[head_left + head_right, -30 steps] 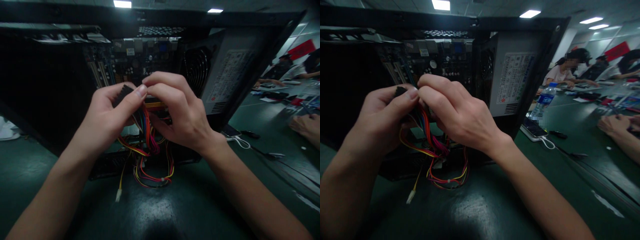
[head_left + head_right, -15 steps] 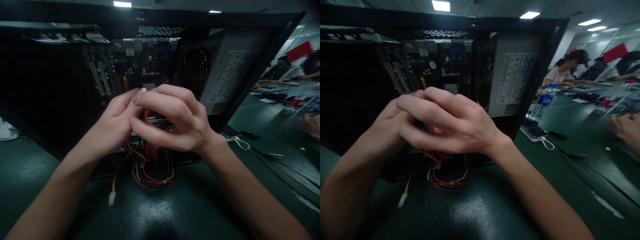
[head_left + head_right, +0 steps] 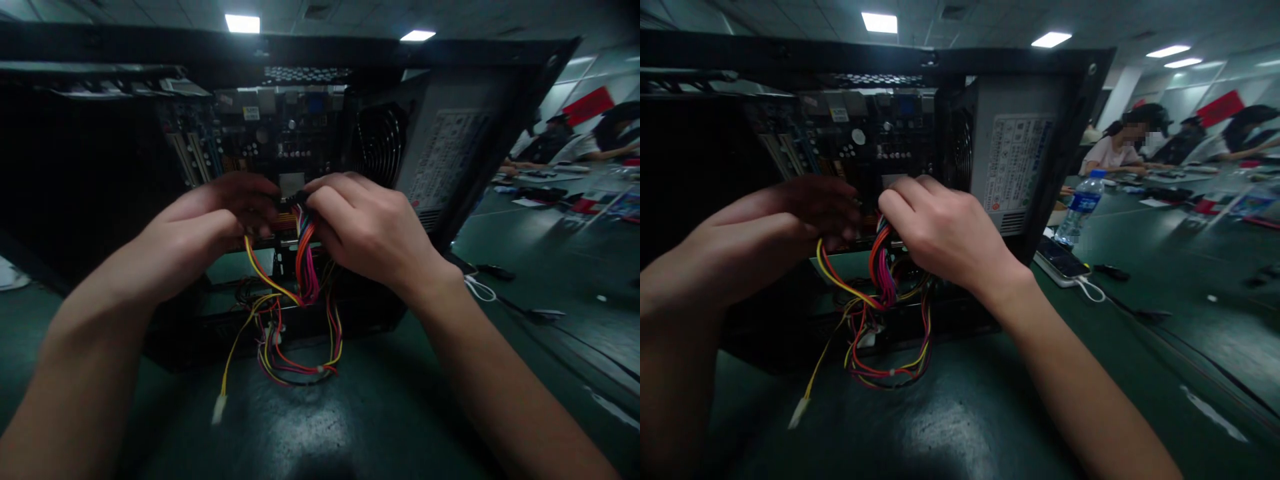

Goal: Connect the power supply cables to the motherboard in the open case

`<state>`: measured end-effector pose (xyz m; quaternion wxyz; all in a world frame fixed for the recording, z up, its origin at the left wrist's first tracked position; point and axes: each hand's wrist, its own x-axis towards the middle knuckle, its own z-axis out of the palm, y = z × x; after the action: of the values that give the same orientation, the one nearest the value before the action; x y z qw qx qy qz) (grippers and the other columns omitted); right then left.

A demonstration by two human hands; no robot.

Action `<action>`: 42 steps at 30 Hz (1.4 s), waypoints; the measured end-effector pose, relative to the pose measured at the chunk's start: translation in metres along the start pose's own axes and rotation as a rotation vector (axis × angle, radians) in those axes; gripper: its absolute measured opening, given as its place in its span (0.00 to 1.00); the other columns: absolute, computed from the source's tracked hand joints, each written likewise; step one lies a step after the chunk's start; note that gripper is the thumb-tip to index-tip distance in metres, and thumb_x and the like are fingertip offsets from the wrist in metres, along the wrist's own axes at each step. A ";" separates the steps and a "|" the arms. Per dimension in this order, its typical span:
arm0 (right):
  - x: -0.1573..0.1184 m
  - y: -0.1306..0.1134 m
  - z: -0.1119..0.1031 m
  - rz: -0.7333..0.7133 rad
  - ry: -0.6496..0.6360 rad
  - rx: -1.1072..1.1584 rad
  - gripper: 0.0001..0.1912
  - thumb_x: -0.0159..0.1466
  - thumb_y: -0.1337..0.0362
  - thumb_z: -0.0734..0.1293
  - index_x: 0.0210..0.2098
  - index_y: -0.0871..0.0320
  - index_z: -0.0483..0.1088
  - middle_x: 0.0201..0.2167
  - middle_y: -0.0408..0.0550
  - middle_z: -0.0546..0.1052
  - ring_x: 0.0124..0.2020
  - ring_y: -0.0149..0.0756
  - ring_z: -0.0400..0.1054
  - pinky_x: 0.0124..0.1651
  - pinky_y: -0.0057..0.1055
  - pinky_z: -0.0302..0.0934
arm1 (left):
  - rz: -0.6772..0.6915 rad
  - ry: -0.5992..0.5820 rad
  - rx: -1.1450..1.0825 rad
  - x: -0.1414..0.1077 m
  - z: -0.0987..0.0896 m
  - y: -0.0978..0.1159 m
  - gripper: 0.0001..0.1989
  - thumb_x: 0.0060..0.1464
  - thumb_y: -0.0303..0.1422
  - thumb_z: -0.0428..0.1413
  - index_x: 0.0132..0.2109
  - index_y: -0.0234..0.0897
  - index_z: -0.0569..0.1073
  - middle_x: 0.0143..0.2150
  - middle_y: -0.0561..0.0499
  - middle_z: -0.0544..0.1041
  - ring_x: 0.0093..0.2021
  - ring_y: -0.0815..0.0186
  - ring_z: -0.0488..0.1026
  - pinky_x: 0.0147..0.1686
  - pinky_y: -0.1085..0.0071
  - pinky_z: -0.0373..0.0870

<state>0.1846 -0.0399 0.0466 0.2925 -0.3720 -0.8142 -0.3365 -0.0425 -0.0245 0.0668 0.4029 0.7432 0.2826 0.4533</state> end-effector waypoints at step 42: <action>-0.005 -0.002 0.067 0.284 -0.541 0.141 0.15 0.67 0.75 0.61 0.50 0.63 0.73 0.49 0.58 0.76 0.43 0.43 0.74 0.39 0.35 0.61 | 0.290 -0.070 0.959 0.029 0.006 -0.067 0.15 0.61 0.29 0.55 0.52 0.42 0.80 0.48 0.46 0.84 0.52 0.53 0.80 0.55 0.54 0.76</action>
<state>0.1706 0.0086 0.0022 0.1344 -0.5370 -0.8235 -0.1238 -0.0279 0.0304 0.0211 -0.0419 0.8910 0.3393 0.2987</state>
